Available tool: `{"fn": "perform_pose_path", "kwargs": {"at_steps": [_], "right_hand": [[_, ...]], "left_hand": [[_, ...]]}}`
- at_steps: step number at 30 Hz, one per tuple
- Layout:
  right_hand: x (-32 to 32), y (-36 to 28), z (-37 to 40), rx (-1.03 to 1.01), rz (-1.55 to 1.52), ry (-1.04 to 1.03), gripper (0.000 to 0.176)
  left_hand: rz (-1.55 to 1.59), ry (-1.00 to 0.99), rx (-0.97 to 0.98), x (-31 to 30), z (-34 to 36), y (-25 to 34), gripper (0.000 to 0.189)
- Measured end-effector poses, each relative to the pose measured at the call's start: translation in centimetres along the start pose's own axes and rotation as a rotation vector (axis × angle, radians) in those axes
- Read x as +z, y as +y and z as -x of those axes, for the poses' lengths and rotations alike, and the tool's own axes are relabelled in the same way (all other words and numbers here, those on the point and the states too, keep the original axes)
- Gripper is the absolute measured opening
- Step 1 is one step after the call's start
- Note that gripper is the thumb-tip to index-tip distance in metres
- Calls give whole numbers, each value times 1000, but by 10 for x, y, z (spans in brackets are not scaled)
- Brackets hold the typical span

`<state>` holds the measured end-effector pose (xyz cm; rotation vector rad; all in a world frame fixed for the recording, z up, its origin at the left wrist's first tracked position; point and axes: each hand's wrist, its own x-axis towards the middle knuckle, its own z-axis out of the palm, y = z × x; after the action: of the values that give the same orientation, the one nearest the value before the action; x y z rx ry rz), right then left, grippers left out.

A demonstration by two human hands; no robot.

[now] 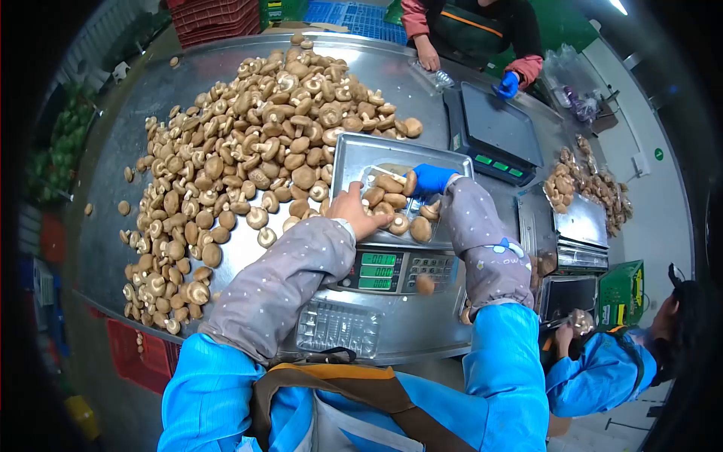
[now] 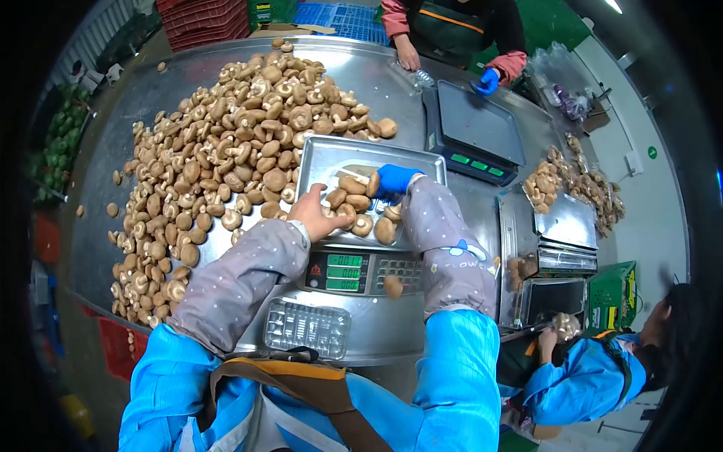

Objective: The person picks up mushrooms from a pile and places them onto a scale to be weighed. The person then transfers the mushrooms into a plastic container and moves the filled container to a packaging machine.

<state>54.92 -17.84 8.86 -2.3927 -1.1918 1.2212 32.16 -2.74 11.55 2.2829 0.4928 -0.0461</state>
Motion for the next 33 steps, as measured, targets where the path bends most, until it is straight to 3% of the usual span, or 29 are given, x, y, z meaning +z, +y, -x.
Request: {"fn": "perform_pose_path", "kwargs": {"at_steps": [2, 3, 5, 7, 8, 9, 10, 12, 14, 16, 18, 22, 23, 25, 27, 29, 30, 31, 33], "right_hand": [[2, -20, 18, -8, -265, 137, 33], [1, -24, 27, -115, -498, 133, 40], [8, 8, 18, -439, -583, 297, 49], [10, 13, 48, -320, -566, 446, 59], [24, 29, 51, -395, -604, 658, 63], [33, 14, 82, -280, -621, 806, 64], [51, 15, 106, -345, -684, 898, 56], [101, 4, 163, -114, -629, 901, 45], [158, -23, 213, 41, -665, 630, 47], [226, -35, 230, 27, -216, 659, 52], [297, -39, 238, 331, -26, 488, 55], [358, -37, 239, 282, -210, 814, 51], [365, -35, 239, 262, -286, 785, 47], [337, -40, 231, 211, -416, 725, 38], [272, -52, 210, 254, -472, 972, 27], [199, -65, 182, 134, -526, 1192, 24], [164, -75, 169, 6, -364, 1324, 24], [139, -82, 155, -122, -196, 1447, 25], [109, -84, 125, -168, -76, 1370, 24]], "left_hand": [[-93, 17, -43, 1, 2, 8, 86], [-135, 23, -64, -1, 4, 13, 85], [-135, 17, -46, -4, 7, 12, 87], [-107, 71, 25, 0, 4, -2, 86], [-83, 125, 78, 1, 1, -10, 86], [-72, 127, 78, -7, 1, -8, 78], [4, 137, 110, -8, -3, -18, 73], [151, 129, 137, -14, -5, -38, 63], [390, 88, 78, -24, 1, -49, 58], [393, 166, 114, -27, -1, -69, 51], [477, 179, 120, -29, 2, -77, 47], [542, 176, 94, -23, -3, -83, 44], [505, 165, 97, -23, 0, -84, 41], [444, 159, 105, -27, 4, -77, 34], [479, 219, 144, -24, 9, -83, 33], [534, 311, 179, -16, 2, -104, 33], [519, 337, 121, -20, 4, -109, 30], [306, 379, 179, -27, 6, -118, 25], [101, 428, 188, -39, 7, -139, 31]]}}
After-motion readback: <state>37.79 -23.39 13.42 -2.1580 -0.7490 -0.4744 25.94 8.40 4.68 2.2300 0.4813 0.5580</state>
